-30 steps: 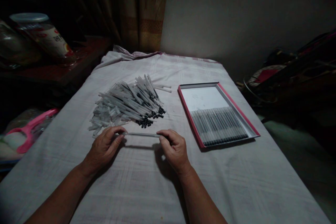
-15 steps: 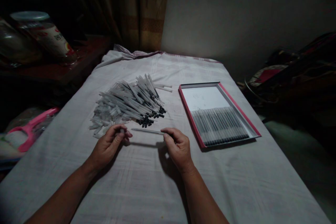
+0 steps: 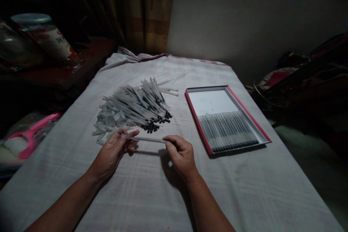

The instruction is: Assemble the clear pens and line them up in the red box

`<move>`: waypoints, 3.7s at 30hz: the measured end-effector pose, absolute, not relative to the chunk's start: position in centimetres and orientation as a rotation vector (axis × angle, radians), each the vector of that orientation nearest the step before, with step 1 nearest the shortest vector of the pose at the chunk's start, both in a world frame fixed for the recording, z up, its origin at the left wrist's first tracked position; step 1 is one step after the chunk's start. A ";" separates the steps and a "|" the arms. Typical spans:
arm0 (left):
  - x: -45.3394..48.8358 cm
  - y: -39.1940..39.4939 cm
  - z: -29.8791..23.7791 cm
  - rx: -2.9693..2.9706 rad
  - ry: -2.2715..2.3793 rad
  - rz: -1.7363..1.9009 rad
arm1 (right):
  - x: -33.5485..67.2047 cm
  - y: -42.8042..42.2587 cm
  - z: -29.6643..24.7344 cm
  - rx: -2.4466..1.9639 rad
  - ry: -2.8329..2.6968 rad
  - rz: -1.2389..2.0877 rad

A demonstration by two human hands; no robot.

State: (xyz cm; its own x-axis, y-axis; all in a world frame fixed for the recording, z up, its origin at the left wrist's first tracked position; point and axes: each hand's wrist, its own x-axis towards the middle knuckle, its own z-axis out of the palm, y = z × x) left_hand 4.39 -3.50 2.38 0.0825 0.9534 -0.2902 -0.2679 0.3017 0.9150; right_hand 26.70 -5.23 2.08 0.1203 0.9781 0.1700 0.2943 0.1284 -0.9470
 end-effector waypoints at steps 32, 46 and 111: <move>3.6 -3.5 1.6 1.227 1.294 0.931 | 26.3 -5.3 1.3 -1.273 -1.960 0.796; 3.6 -3.1 0.7 1.187 1.275 0.946 | 25.6 -5.3 1.5 -1.293 -1.946 0.767; 3.6 -2.8 0.4 1.303 1.318 0.895 | 50.4 1.0 4.2 -3.035 -1.535 -0.040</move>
